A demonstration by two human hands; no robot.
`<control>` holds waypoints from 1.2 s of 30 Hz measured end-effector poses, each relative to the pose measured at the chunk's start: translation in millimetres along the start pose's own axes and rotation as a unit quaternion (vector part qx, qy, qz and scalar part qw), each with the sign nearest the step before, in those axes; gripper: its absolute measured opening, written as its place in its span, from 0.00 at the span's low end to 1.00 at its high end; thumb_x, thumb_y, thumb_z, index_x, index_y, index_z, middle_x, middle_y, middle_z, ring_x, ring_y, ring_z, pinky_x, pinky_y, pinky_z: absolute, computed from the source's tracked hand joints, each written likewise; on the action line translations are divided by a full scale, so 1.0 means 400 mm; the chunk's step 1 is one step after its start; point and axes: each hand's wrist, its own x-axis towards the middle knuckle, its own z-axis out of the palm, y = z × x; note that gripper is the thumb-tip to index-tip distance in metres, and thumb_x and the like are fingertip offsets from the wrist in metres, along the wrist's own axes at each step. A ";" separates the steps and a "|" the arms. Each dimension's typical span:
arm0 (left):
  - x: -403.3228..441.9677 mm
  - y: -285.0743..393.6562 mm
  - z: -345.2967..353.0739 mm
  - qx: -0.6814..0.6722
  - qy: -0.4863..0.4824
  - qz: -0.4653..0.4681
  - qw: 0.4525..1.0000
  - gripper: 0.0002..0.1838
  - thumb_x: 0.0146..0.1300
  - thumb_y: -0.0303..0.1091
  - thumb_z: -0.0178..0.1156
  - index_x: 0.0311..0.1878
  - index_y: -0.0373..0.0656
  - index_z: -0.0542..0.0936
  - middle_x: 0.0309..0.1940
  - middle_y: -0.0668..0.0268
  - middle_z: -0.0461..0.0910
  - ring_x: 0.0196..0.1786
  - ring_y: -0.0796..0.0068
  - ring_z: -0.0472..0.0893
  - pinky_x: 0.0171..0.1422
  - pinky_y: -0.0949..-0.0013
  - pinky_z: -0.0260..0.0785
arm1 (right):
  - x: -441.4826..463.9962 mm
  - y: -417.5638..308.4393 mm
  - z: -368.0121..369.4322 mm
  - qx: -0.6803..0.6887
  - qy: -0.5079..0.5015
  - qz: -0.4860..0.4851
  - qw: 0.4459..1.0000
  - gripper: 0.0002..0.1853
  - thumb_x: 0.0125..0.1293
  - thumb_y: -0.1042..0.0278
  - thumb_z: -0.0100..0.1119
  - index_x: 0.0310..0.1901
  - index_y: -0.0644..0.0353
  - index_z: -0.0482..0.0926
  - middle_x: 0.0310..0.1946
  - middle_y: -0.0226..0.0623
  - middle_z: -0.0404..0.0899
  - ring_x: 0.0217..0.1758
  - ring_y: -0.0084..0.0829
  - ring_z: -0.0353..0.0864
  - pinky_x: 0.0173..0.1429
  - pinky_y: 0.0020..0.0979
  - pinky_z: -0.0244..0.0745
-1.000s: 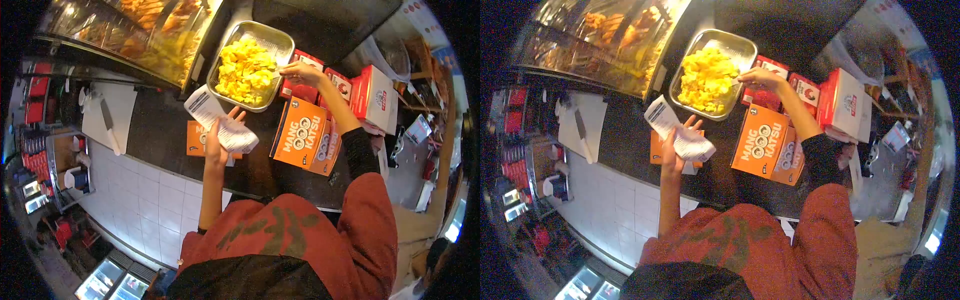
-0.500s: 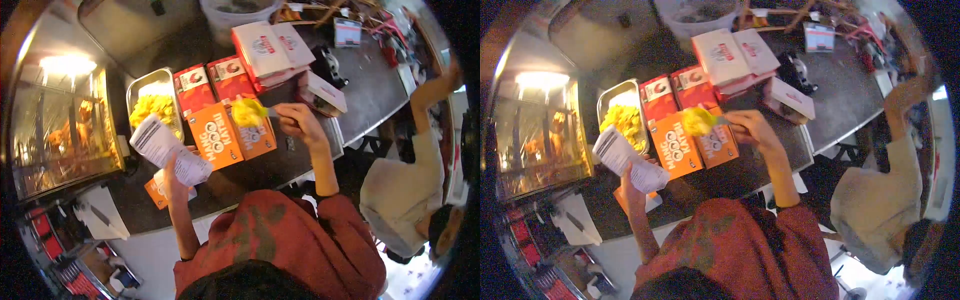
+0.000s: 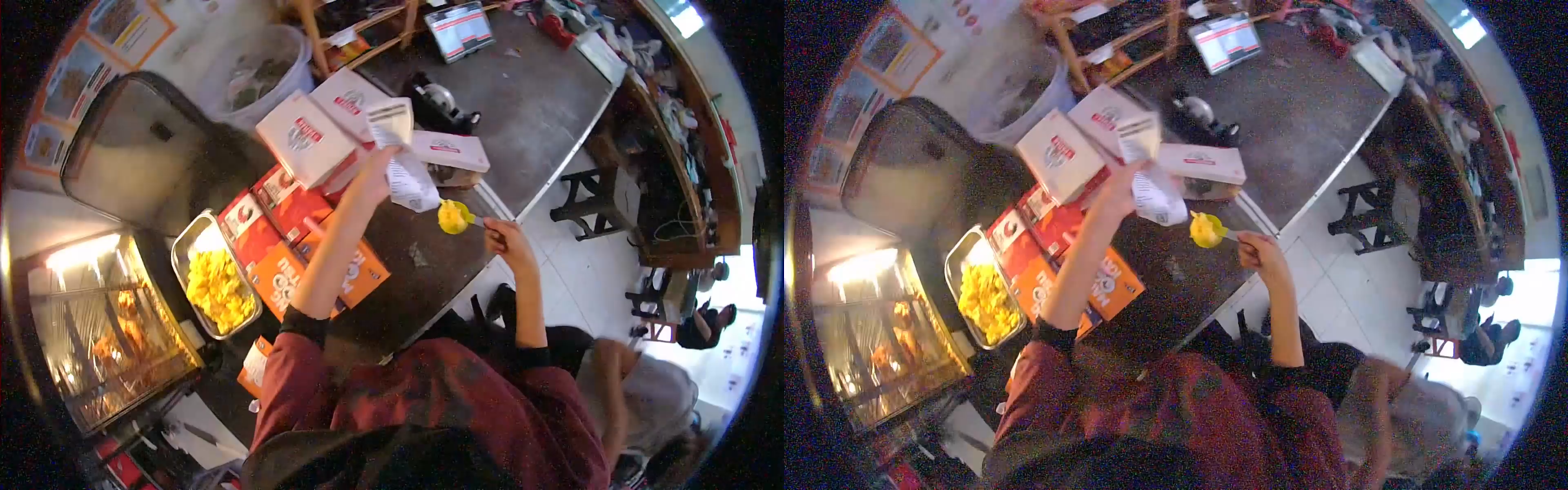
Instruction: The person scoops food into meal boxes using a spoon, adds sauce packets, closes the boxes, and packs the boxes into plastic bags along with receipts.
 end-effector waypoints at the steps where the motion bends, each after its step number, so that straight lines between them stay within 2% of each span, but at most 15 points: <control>1: 0.002 0.024 0.018 -0.034 0.021 0.003 0.999 0.19 0.62 0.35 0.46 0.53 0.33 0.65 0.45 0.44 0.74 0.49 0.48 0.76 0.56 0.49 0.68 | 0.030 0.000 -0.013 0.000 -0.018 -0.019 1.000 0.08 0.61 0.67 0.54 0.27 0.60 0.72 0.14 0.24 0.61 0.13 0.16 0.56 0.18 0.20 0.48; 9: 0.025 0.109 0.058 -0.063 -0.051 0.020 0.997 0.15 0.63 0.34 0.40 0.45 0.31 0.68 0.49 0.35 0.69 0.53 0.43 0.72 0.59 0.48 0.64 | 0.193 -0.063 0.011 0.022 -0.021 -0.120 0.992 0.08 0.64 0.68 0.52 0.29 0.63 0.74 0.19 0.22 0.58 0.18 0.17 0.56 0.23 0.22 0.53; 11: 0.030 0.109 0.062 -0.062 -0.046 0.028 0.997 0.14 0.63 0.34 0.40 0.44 0.32 0.68 0.49 0.34 0.69 0.54 0.43 0.71 0.59 0.49 0.63 | 0.225 -0.007 -0.020 -0.385 0.115 -0.461 0.791 0.08 0.59 0.73 0.54 0.41 0.57 0.77 0.20 0.34 0.64 0.21 0.28 0.66 0.25 0.31 0.61; 12: 0.029 0.107 0.065 -0.074 -0.032 0.022 0.997 0.15 0.63 0.34 0.40 0.44 0.33 0.68 0.50 0.35 0.68 0.54 0.43 0.71 0.60 0.50 0.63 | 0.190 -0.016 -0.025 -0.567 0.111 -0.480 0.660 0.17 0.56 0.77 0.53 0.48 0.51 0.75 0.25 0.39 0.67 0.26 0.38 0.70 0.29 0.36 0.65; 15: 0.017 0.096 0.079 -0.083 -0.020 0.036 0.996 0.17 0.64 0.35 0.40 0.47 0.31 0.67 0.51 0.35 0.68 0.56 0.43 0.70 0.62 0.52 0.61 | 0.189 0.017 -0.033 -0.605 0.158 -0.491 0.607 0.18 0.54 0.78 0.53 0.48 0.55 0.75 0.28 0.40 0.68 0.28 0.44 0.71 0.31 0.39 0.67; 17: 0.007 0.091 0.086 -0.081 -0.021 0.059 0.995 0.19 0.64 0.36 0.40 0.49 0.28 0.66 0.51 0.35 0.68 0.56 0.44 0.69 0.63 0.52 0.61 | 0.196 0.013 -0.042 -0.577 0.159 -0.486 0.637 0.16 0.56 0.77 0.53 0.47 0.57 0.75 0.25 0.41 0.68 0.25 0.40 0.71 0.32 0.37 0.67; 20: -0.034 0.078 0.110 -0.031 -0.041 0.042 0.998 0.28 0.64 0.38 0.42 0.61 0.26 0.55 0.58 0.39 0.62 0.58 0.44 0.68 0.64 0.51 0.59 | 0.176 -0.014 -0.029 -0.267 0.129 -0.371 0.880 0.11 0.66 0.65 0.50 0.39 0.64 0.77 0.16 0.23 0.59 0.16 0.18 0.58 0.22 0.22 0.53; 21: -0.057 0.059 0.108 -0.035 -0.034 0.053 0.997 0.28 0.64 0.38 0.42 0.61 0.26 0.55 0.58 0.39 0.62 0.58 0.44 0.68 0.64 0.51 0.59 | 0.152 -0.034 -0.023 -0.270 0.117 -0.370 0.881 0.11 0.66 0.65 0.50 0.39 0.64 0.77 0.16 0.23 0.59 0.16 0.18 0.58 0.22 0.22 0.53; 23: -0.138 0.021 0.090 -0.012 -0.044 0.088 0.995 0.25 0.63 0.38 0.44 0.56 0.27 0.63 0.56 0.41 0.66 0.55 0.46 0.71 0.61 0.53 0.63 | 0.103 -0.059 0.000 -0.056 -0.014 -0.123 0.991 0.11 0.65 0.63 0.51 0.32 0.63 0.75 0.14 0.22 0.57 0.14 0.16 0.56 0.20 0.22 0.48; 27: -0.429 -0.031 0.173 -0.088 0.097 0.278 0.951 0.28 0.63 0.41 0.46 0.63 0.35 0.57 0.57 0.50 0.68 0.52 0.51 0.74 0.56 0.53 0.67 | 0.039 -0.052 0.154 -0.111 -0.181 0.070 0.975 0.10 0.63 0.65 0.51 0.35 0.64 0.75 0.15 0.21 0.59 0.15 0.14 0.57 0.20 0.20 0.52; 29: -0.583 -0.075 0.142 -0.054 0.311 0.330 0.890 0.28 0.65 0.45 0.42 0.63 0.37 0.56 0.56 0.49 0.67 0.51 0.54 0.75 0.55 0.54 0.68 | 0.035 -0.004 0.302 -0.132 -0.308 0.108 0.936 0.09 0.63 0.65 0.51 0.36 0.62 0.75 0.15 0.20 0.59 0.14 0.14 0.57 0.19 0.19 0.52; 31: -0.697 -0.089 0.116 -0.077 0.245 0.423 0.869 0.30 0.65 0.52 0.38 0.63 0.39 0.58 0.53 0.46 0.70 0.48 0.59 0.77 0.51 0.59 0.71 | 0.034 0.067 0.493 -0.149 -0.389 0.122 0.901 0.09 0.64 0.65 0.50 0.37 0.61 0.75 0.16 0.21 0.61 0.17 0.13 0.59 0.20 0.19 0.53; 32: -0.741 -0.094 0.106 -0.083 0.277 0.435 0.853 0.35 0.64 0.60 0.31 0.63 0.40 0.58 0.52 0.45 0.70 0.47 0.57 0.77 0.50 0.58 0.72 | 0.057 0.125 0.581 -0.160 -0.437 0.118 0.877 0.09 0.64 0.64 0.49 0.38 0.60 0.76 0.17 0.22 0.65 0.18 0.14 0.62 0.22 0.18 0.56; 35: -0.817 -0.094 0.108 -0.147 0.384 0.465 0.784 0.40 0.61 0.67 0.28 0.64 0.41 0.57 0.52 0.44 0.70 0.46 0.55 0.77 0.49 0.58 0.72 | 0.130 0.367 0.867 -0.279 -0.560 -0.203 0.753 0.12 0.65 0.61 0.49 0.35 0.61 0.76 0.18 0.23 0.69 0.19 0.16 0.65 0.25 0.19 0.60; 36: -0.838 -0.092 0.111 -0.170 0.343 0.476 0.792 0.45 0.58 0.71 0.27 0.64 0.41 0.56 0.52 0.43 0.70 0.45 0.53 0.77 0.47 0.55 0.73 | 0.108 0.394 0.933 -0.275 -0.571 -0.096 0.768 0.15 0.65 0.59 0.49 0.30 0.62 0.76 0.20 0.23 0.69 0.22 0.14 0.65 0.27 0.19 0.60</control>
